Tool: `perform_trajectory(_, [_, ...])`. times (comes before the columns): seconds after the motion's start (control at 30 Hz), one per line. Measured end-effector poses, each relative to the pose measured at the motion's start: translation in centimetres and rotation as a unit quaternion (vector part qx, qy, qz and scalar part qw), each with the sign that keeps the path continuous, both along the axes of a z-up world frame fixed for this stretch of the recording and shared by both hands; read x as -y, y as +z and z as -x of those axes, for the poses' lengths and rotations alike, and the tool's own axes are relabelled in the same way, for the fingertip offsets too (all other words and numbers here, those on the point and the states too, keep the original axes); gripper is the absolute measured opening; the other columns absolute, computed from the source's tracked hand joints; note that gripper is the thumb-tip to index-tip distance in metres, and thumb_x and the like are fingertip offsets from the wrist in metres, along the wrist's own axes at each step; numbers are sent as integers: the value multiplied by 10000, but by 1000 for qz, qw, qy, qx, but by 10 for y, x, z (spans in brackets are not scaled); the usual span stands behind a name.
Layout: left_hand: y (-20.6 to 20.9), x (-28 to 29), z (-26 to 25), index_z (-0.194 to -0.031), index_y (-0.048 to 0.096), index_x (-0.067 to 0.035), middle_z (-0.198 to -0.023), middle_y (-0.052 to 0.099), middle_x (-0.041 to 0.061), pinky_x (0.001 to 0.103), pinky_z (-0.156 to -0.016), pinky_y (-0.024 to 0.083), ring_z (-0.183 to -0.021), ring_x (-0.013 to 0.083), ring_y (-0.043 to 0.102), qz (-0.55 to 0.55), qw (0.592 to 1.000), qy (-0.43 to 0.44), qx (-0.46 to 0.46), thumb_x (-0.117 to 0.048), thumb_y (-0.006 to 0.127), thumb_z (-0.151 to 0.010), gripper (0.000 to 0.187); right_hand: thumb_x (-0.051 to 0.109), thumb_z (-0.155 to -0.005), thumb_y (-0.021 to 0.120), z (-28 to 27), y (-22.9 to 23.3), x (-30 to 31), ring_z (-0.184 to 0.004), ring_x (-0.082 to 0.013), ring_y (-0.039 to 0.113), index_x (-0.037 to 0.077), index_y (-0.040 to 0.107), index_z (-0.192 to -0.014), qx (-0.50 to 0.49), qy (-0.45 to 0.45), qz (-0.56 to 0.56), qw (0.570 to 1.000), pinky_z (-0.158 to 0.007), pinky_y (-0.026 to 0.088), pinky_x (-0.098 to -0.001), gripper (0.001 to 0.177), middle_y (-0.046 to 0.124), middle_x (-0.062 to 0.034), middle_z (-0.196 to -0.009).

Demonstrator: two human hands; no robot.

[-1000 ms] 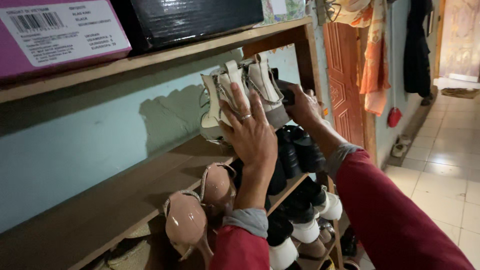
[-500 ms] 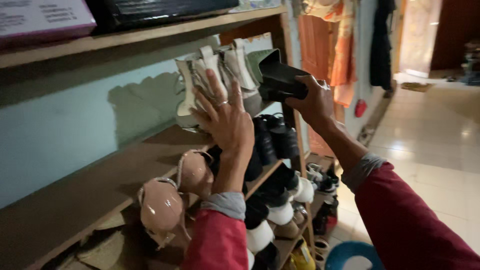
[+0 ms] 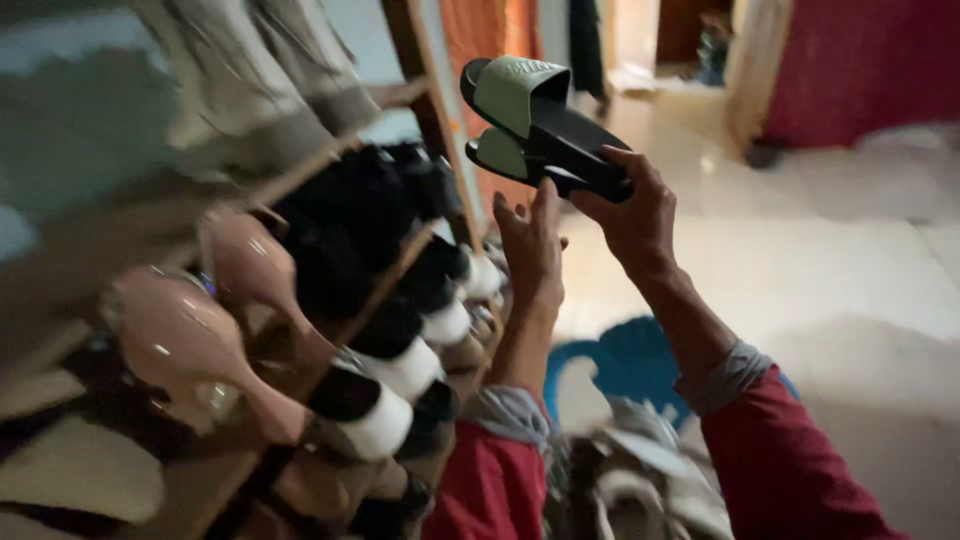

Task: The person picks up various shoes and sandals from a wooden shelf, brushes the dust off them using a small handheld brush, and places them into a blue laundry basket.

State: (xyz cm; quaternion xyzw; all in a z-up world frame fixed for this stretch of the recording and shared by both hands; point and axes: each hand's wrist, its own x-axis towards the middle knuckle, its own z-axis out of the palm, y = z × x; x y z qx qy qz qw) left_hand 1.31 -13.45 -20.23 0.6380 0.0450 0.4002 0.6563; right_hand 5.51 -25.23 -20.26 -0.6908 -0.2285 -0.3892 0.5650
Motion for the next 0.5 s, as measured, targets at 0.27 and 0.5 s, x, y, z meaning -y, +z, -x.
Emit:
perform_trajectory(0.27, [-136,41,39,-1226,671,47,-1131,770,245,414,-873,551,-967,353,729,-18,980,-47,-193,-422,740,-876,589,228,-748,914,67,-150,92,-958,-186,731,36,681,-1319,-174,-25,92,980,-817,597,-327,646,758,-144,-1081])
perform_trajectory(0.5, [-212,-11,96,-1050,767,-15,-1184,694,271,474,-983,533,-1132,414,679,-350,804,-82,-474,-424,713,-796,484,249,-670,908,133,-225,107,-909,-240,761,69,704,-1255,-294,10,222,930,-799,594,-353,646,772,-144,-1039])
